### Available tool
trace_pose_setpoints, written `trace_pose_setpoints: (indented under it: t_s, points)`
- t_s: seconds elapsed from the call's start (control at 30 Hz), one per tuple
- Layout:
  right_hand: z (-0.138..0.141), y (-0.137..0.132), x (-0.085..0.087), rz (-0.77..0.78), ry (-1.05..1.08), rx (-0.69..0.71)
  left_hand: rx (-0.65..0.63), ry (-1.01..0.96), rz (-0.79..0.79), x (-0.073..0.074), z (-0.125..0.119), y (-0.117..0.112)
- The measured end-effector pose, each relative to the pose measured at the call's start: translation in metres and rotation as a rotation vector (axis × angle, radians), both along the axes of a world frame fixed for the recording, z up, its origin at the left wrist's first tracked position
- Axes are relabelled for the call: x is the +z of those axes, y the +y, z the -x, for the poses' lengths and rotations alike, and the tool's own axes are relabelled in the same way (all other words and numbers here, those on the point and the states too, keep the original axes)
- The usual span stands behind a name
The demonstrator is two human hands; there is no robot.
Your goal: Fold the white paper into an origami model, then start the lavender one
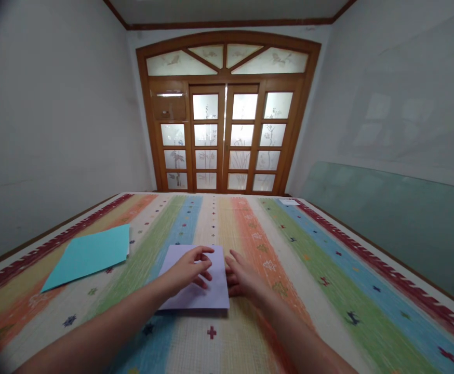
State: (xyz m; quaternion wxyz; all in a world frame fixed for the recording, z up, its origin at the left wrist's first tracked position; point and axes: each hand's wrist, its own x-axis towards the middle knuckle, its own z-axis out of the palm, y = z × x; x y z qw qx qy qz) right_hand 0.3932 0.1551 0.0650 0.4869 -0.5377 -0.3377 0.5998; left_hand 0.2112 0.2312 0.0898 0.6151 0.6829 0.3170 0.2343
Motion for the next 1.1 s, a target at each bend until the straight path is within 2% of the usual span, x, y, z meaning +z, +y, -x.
trace_pose_setpoints:
  t_s: [0.03, 0.1, 0.2, 0.27, 0.37, 0.47, 0.53, 0.6, 0.67, 0.77, 0.87, 1.0, 1.1]
  points:
    - [0.001, 0.000, -0.002, -0.017, -0.017, -0.011, -0.004, 0.022, -0.016, 0.000, 0.009, 0.006]
    - [0.002, 0.001, -0.006, -0.049, -0.075, -0.044, 0.058, 0.131, -0.158, -0.001, 0.033, 0.022]
    - [0.004, 0.003, -0.011, -0.090, -0.157, -0.075, 0.191, 0.377, -0.543, -0.009, 0.073, 0.049]
    - [0.005, 0.005, -0.015, -0.124, -0.201, -0.078, 0.281, 0.493, -0.710, -0.018, 0.093, 0.061]
    - [0.003, 0.005, -0.020, -0.225, -0.299, -0.082, 0.323, 0.593, -0.847, -0.033, 0.107, 0.068]
    - [0.000, 0.001, -0.022, -0.342, -0.411, -0.087, 0.353, 0.621, -0.896, -0.043, 0.107, 0.069]
    - [-0.003, -0.003, -0.021, -0.399, -0.456, -0.098, 0.396, 0.572, -0.855, -0.047, 0.105, 0.070]
    - [-0.004, -0.007, -0.019, -0.446, -0.460, -0.117, 0.423, 0.455, -0.741, -0.049, 0.103, 0.073]
    - [-0.005, -0.008, -0.018, -0.481, -0.420, -0.138, 0.433, 0.289, -0.535, -0.052, 0.102, 0.077]
    - [-0.005, -0.006, -0.018, -0.489, -0.312, -0.167, 0.435, 0.028, -0.142, -0.052, 0.100, 0.077]
    - [-0.004, -0.005, -0.019, -0.484, -0.191, -0.186, 0.372, -0.157, 0.143, -0.050, 0.098, 0.070]
    - [-0.004, -0.008, -0.017, -0.459, -0.083, -0.208, 0.255, -0.268, 0.272, -0.047, 0.097, 0.063]
    - [-0.006, -0.010, -0.015, -0.427, -0.002, -0.192, 0.302, -0.329, 0.288, -0.049, 0.097, 0.066]
